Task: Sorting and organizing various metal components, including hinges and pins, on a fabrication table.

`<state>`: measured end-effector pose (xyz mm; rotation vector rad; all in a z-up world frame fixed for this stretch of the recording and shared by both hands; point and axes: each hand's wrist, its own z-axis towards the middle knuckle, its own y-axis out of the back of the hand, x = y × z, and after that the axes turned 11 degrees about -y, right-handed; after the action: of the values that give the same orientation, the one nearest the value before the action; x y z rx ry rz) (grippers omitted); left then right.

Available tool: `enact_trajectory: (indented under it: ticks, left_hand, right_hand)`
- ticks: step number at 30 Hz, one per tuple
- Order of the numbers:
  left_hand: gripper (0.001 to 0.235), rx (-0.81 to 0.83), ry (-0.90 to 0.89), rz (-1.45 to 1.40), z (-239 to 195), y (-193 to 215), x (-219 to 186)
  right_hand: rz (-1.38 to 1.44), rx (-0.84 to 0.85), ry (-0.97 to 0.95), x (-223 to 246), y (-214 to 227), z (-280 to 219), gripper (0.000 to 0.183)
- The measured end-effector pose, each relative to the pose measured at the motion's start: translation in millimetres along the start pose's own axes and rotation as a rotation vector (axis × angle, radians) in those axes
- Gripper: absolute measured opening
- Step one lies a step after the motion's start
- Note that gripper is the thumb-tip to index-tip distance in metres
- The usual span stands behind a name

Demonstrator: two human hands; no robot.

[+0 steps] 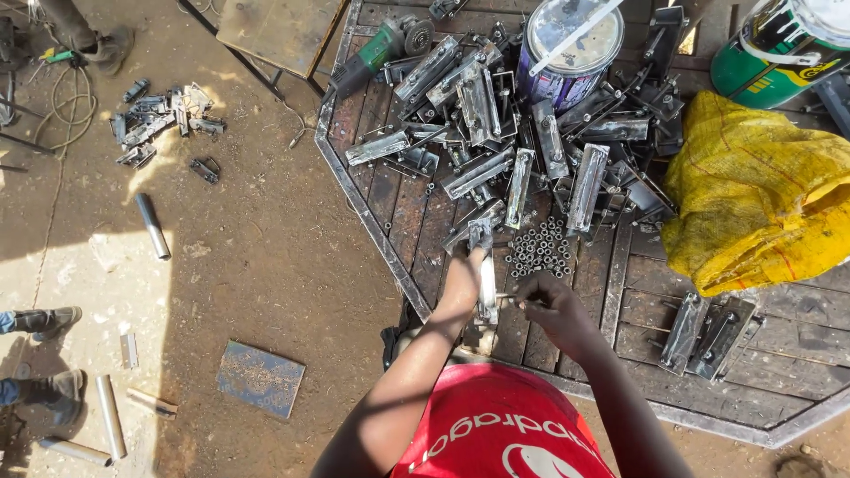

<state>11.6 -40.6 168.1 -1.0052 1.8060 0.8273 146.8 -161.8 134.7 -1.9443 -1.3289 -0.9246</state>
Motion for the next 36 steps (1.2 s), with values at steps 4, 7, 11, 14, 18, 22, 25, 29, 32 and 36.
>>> enact_trajectory:
  ticks: [4, 7, 11, 14, 18, 22, 25, 29, 32, 36]
  left_hand:
    - [0.056, -0.011, -0.001, -0.082, -19, 4, -53]
    - [0.059, -0.013, -0.033, -0.059, -21, 6, -54]
    - [0.059, 0.027, 0.145, -0.177, -18, 7, -60]
    - [0.062, 0.068, 0.067, -0.073, -14, 2, -54]
    - [0.049, 0.044, 0.092, -0.053, -12, 2, -36]
    - [0.052, 0.01, -0.017, -0.086, -14, 5, -37]
    - [0.052, -0.045, -0.043, -0.118, -3, 5, -18]
    - [0.057, -0.044, -0.057, -0.178, 2, -1, 21]
    - [0.058, -0.051, -0.053, -0.193, -2, 5, -16]
    - [0.053, -0.078, -0.029, -0.267, 2, 4, -5]
  right_hand:
    - [0.042, 0.006, -0.102, 0, 0, 3, 0.025]
    - [0.06, -0.011, -0.09, 1, -2, -1, 0.023]
    - [0.18, 0.077, 0.0, -5, 2, 5, 0.035]
    - [0.119, 0.023, -0.211, 6, -1, 2, 0.04]
    - [0.064, -0.03, -0.171, -7, 5, 8, 0.022]
    - [0.106, 0.001, -0.087, 18, -6, -6, 0.023]
    - [0.115, -0.02, -0.145, -7, -2, 8, 0.023]
    - [0.134, -0.02, -0.018, 2, -3, 0, 0.02]
    - [0.248, 0.035, -0.074, 23, -11, -7, 0.034]
    - [0.142, -0.023, -0.213, -13, -3, 12, 0.033]
